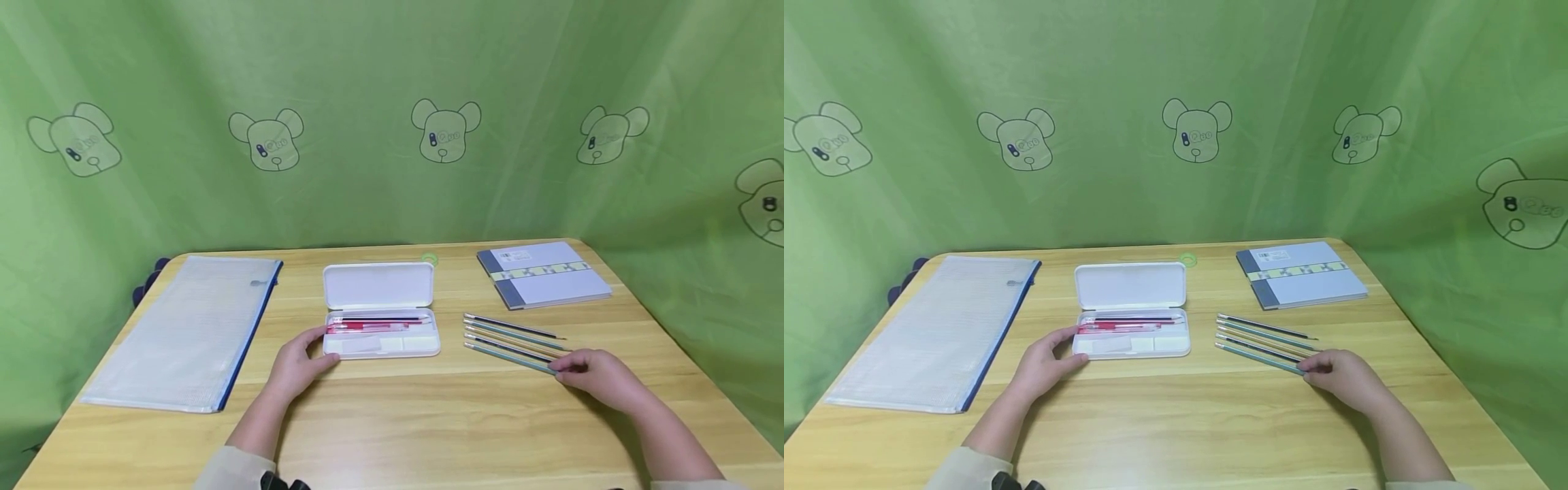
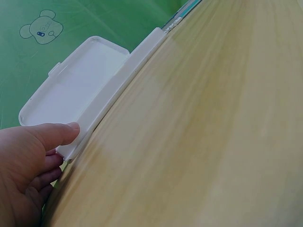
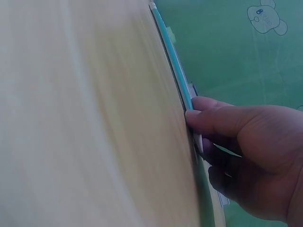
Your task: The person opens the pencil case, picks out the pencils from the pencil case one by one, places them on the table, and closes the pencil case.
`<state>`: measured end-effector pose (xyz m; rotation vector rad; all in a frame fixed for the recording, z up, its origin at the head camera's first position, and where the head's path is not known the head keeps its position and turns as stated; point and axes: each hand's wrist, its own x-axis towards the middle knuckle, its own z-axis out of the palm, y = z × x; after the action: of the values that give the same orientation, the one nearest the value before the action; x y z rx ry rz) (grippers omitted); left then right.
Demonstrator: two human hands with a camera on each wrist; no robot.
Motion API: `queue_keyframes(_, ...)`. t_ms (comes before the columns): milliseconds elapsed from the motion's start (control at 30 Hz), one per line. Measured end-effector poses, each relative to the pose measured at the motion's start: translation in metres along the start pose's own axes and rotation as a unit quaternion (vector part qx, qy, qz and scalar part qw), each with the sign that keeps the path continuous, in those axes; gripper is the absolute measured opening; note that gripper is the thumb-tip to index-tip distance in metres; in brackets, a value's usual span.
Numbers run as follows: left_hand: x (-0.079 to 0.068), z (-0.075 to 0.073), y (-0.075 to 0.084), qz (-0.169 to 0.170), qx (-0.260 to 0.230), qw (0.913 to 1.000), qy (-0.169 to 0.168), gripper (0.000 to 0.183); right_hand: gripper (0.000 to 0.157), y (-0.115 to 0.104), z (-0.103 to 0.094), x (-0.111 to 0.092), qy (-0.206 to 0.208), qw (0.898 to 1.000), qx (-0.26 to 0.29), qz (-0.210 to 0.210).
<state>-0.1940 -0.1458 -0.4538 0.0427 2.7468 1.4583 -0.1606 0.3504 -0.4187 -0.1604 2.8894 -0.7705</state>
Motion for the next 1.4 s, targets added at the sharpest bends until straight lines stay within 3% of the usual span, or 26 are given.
queue_keyframes(267, 0.000, -0.001, 0.000, -0.001, 0.001, 1.0000, 0.001, 0.059, 0.025, -0.004, 0.000, 0.000, 0.005, 1.000, 0.010, -0.001)
queue_keyframes(467, 0.000, -0.001, 0.000, -0.001, 0.000, 1.0000, 0.002, 0.059, 0.032, -0.019, 0.002, 0.008, 0.030, 0.999, 0.024, -0.020)
queue_keyframes(967, 0.001, 0.000, -0.002, 0.005, -0.001, 1.0000, 0.004, 0.059, 0.024, -0.085, 0.023, 0.063, 0.031, 0.995, 0.052, -0.080)
queue_keyframes(1400, 0.000, 0.000, 0.000, 0.001, -0.004, 1.0000, 0.004, 0.059, 0.026, -0.135, 0.043, 0.103, -0.003, 0.990, 0.103, -0.093)
